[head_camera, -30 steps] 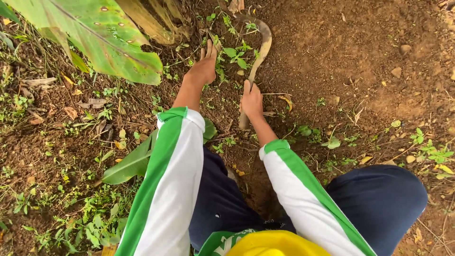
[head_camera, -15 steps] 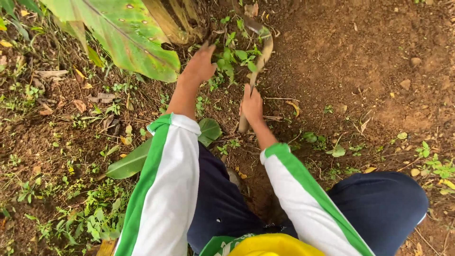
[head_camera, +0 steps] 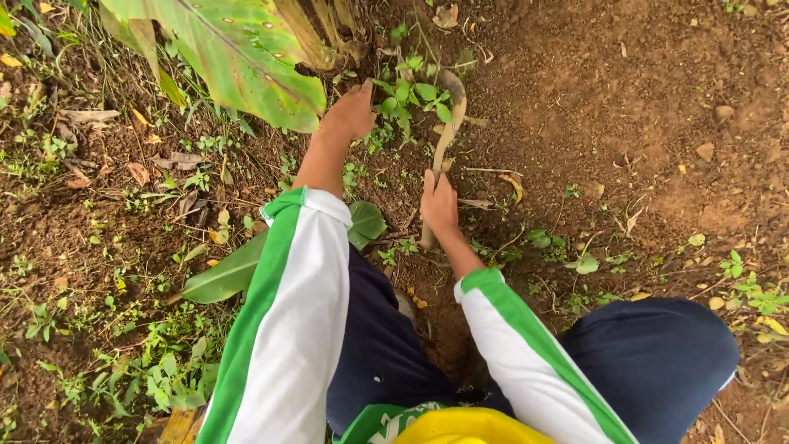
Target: Clearing weeds and small plants from the base of a banana tree using a sickle and hands.
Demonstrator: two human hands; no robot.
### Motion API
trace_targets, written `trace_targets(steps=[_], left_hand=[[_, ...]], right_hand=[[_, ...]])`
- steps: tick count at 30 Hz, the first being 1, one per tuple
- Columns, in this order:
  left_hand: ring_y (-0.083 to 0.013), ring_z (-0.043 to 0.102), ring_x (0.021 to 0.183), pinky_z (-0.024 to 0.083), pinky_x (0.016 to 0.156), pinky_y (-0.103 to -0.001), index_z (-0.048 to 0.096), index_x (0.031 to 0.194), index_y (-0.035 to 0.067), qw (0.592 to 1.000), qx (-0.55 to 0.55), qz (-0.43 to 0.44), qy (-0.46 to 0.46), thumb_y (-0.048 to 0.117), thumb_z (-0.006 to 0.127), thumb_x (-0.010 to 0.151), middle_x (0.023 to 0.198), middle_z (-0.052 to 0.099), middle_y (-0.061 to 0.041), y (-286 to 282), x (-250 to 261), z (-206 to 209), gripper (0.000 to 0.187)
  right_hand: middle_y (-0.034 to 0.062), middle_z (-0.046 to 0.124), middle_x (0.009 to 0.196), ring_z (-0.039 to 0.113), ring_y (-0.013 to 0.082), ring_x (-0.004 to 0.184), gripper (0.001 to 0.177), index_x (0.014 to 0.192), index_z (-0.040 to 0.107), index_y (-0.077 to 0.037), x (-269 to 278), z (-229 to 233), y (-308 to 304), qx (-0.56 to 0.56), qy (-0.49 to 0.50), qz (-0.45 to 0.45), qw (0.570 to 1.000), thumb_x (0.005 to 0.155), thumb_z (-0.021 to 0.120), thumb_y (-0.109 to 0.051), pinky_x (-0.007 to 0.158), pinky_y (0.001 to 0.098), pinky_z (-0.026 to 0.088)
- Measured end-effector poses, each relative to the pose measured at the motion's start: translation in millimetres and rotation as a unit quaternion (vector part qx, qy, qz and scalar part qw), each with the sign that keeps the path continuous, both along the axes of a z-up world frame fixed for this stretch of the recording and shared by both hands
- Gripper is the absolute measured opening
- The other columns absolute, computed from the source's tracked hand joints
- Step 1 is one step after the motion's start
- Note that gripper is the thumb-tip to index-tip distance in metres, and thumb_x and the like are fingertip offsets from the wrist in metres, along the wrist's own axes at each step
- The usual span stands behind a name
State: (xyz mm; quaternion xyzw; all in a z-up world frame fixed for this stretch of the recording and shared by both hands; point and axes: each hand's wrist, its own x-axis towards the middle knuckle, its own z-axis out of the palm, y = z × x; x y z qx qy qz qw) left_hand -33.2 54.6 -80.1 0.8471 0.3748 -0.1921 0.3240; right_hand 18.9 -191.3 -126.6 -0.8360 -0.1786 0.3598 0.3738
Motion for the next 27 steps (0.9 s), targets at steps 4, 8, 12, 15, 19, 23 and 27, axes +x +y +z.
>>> trace_targets(steps=[4, 8, 12, 15, 19, 23, 27], left_hand=[[-0.0396, 0.018, 0.157, 0.024, 0.126, -0.055, 0.006, 0.166, 0.009, 0.999, -0.027, 0.044, 0.006, 0.006, 0.046, 0.107, 0.173, 0.002, -0.019, -5, 6, 22, 0.072], [-0.0423, 0.008, 0.158, 0.016, 0.125, -0.065, 0.011, 0.167, 0.016, 0.999, -0.011, 0.038, 0.003, 0.024, 0.049, 0.109, 0.172, 0.004, -0.02, -2, 13, 14, 0.07], [-0.0435, 0.035, 0.145, 0.034, 0.115, -0.065, 0.03, 0.16, 0.007, 0.994, 0.058, 0.051, -0.08, 0.02, 0.046, 0.108, 0.161, 0.027, -0.022, 4, 22, 2, 0.055], [-0.0447, 0.033, 0.146, 0.032, 0.117, -0.064, 0.031, 0.158, 0.004, 0.989, 0.087, 0.064, -0.1, 0.014, 0.047, 0.106, 0.162, 0.029, -0.021, -4, 30, -5, 0.055], [-0.0426, 0.05, 0.135, 0.035, 0.116, -0.066, 0.035, 0.152, 0.001, 0.98, 0.031, 0.132, -0.142, 0.004, 0.057, 0.101, 0.145, 0.051, -0.024, -13, 43, 10, 0.056], [-0.0412, 0.055, 0.125, 0.046, 0.108, -0.059, 0.037, 0.142, 0.007, 0.975, -0.004, 0.164, -0.149, 0.009, 0.064, 0.1, 0.133, 0.054, -0.023, 4, 45, -21, 0.05], [-0.0446, 0.064, 0.113, 0.062, 0.082, -0.06, 0.042, 0.134, -0.004, 0.975, 0.002, 0.113, -0.191, 0.008, 0.056, 0.104, 0.126, 0.052, -0.032, 24, 41, -81, 0.035]], right_hand=[[0.0057, 0.059, 0.068, 0.061, 0.0213, 0.05, 0.039, 0.102, 0.051, -0.007, 11, 23, 11, 0.0, 0.022, -0.001, 1.0, 0.11, 0.033, -0.041, 0.049, 0.0427, 0.055], [0.0069, 0.058, 0.073, 0.06, 0.0223, 0.053, 0.041, 0.096, 0.05, -0.01, 13, 25, 12, -0.017, 0.025, 0.002, 1.0, 0.11, 0.035, -0.046, 0.051, 0.0438, 0.053], [0.0045, 0.053, 0.065, 0.051, 0.0167, 0.043, 0.035, 0.096, 0.047, -0.009, 12, 23, 11, 0.08, 0.061, -0.056, 0.993, 0.112, 0.035, -0.038, 0.04, 0.0355, 0.05], [0.0069, 0.048, 0.071, 0.047, 0.0187, 0.049, 0.034, 0.102, 0.045, -0.009, 21, 23, 14, 0.093, 0.064, -0.068, 0.991, 0.111, 0.036, -0.04, 0.046, 0.0402, 0.051], [0.0, 0.052, 0.07, 0.05, 0.0101, 0.044, 0.032, 0.113, 0.055, -0.004, 47, 58, 53, 0.074, 0.006, -0.062, 0.995, 0.114, 0.036, -0.029, 0.031, 0.0244, 0.05], [0.0022, 0.053, 0.075, 0.052, 0.0128, 0.046, 0.034, 0.098, 0.046, -0.01, 70, 88, 81, 0.054, 0.03, -0.078, 0.995, 0.111, 0.033, -0.039, 0.038, 0.0311, 0.051], [0.007, 0.064, 0.068, 0.066, 0.0135, 0.051, 0.047, 0.113, 0.053, 0.001, 78, 64, 96, 0.097, 0.0, 0.03, 0.995, 0.112, 0.029, -0.039, 0.042, 0.0288, 0.061]])
